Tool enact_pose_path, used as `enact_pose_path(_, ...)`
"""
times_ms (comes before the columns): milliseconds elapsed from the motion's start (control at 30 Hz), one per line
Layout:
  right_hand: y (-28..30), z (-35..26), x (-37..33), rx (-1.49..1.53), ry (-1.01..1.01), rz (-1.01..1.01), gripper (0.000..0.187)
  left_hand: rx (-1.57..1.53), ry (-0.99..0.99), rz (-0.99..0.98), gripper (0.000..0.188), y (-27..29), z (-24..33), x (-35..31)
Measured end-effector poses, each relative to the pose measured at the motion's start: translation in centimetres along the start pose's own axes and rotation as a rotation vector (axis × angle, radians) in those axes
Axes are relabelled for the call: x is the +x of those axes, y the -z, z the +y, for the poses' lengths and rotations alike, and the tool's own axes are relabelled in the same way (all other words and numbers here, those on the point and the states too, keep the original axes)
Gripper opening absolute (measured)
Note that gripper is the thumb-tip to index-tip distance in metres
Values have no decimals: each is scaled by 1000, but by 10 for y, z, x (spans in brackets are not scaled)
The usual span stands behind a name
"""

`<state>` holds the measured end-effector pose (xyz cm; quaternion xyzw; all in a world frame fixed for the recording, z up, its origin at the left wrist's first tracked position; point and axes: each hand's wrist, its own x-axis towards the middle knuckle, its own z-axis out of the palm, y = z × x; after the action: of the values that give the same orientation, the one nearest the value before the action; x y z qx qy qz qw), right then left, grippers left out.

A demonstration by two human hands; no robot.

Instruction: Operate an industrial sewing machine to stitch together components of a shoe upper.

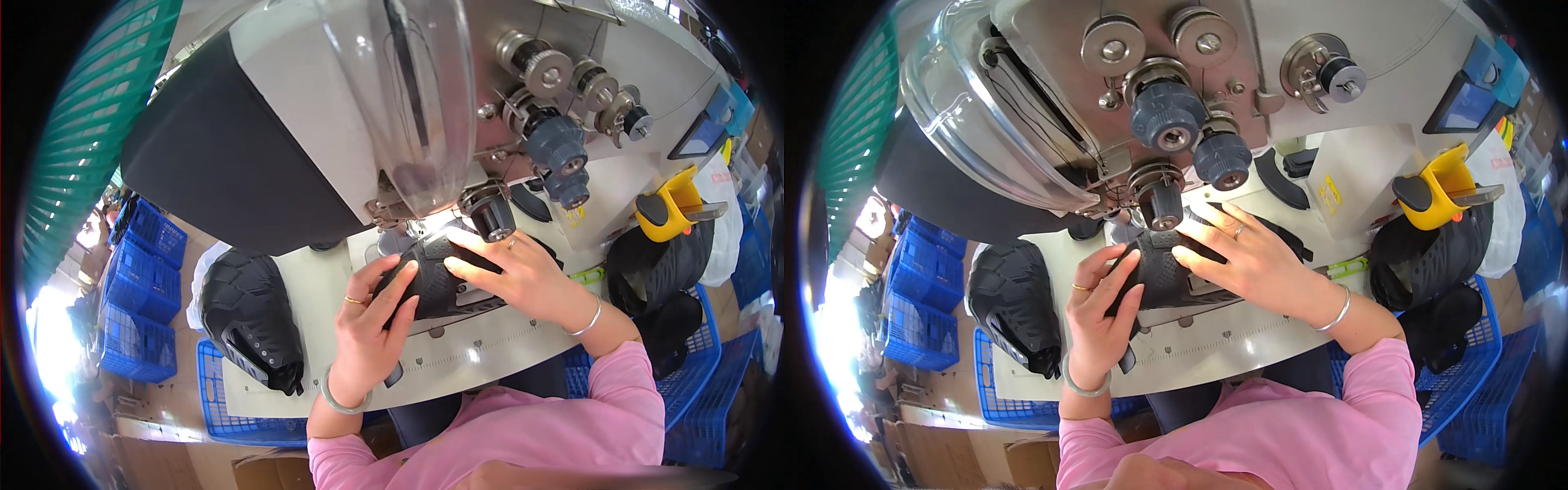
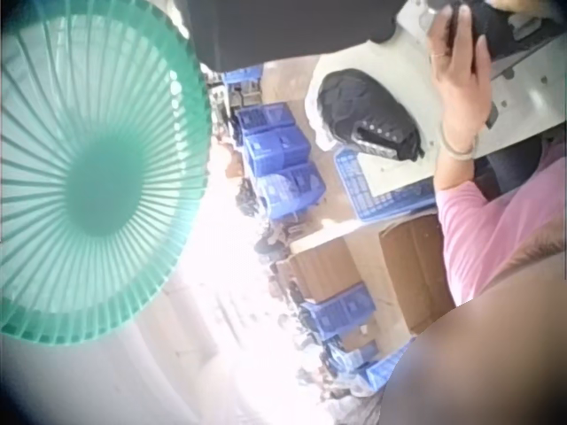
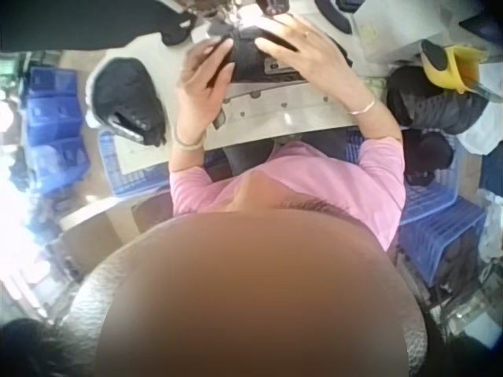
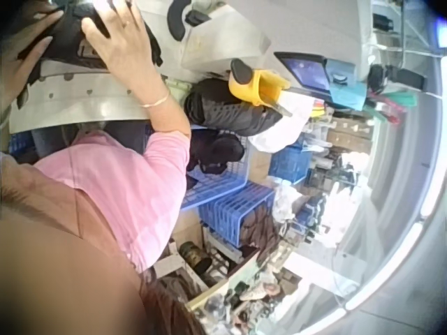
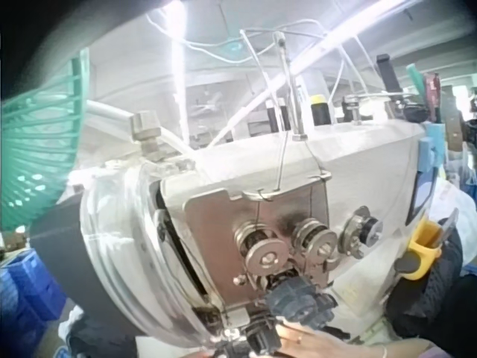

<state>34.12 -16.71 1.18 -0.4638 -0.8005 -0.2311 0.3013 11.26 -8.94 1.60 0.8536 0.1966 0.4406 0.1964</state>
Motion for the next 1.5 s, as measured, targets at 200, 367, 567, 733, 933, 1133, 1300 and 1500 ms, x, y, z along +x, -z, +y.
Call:
enact_pose_path(200, 4, 1, 0, 40, -20, -22, 43, 171, -49, -26, 31, -4, 4, 11)
enact_pose_path(367, 10, -1, 2, 68, -64, -64, 42, 241, -96, -30, 30, -4, 8, 16)
enact_pose_path(567, 12, -4, 9, 141, -120, -78, 44, 244, -54, -62, 29, -2, 11, 22)
enact_pose_path(733, 14, -2, 10, 173, -150, -86, 51, 241, -56, -71, 28, -3, 10, 27)
enact_pose_path(933, 12, 5, 5, 185, -185, -124, 62, 233, -63, -70, 26, -5, 8, 28)
enact_pose_path(1133, 5, 19, 3, 218, -150, -103, 68, 279, -86, -55, 27, -10, 9, 24)
enact_pose_path(1300, 1, 26, 2, 228, -99, -43, 71, 405, -106, -42, 31, -13, 14, 20)
enact_pose_path(1500, 1, 18, 4, 164, -88, -39, 63, 367, -68, 2, 32, -10, 17, 21)
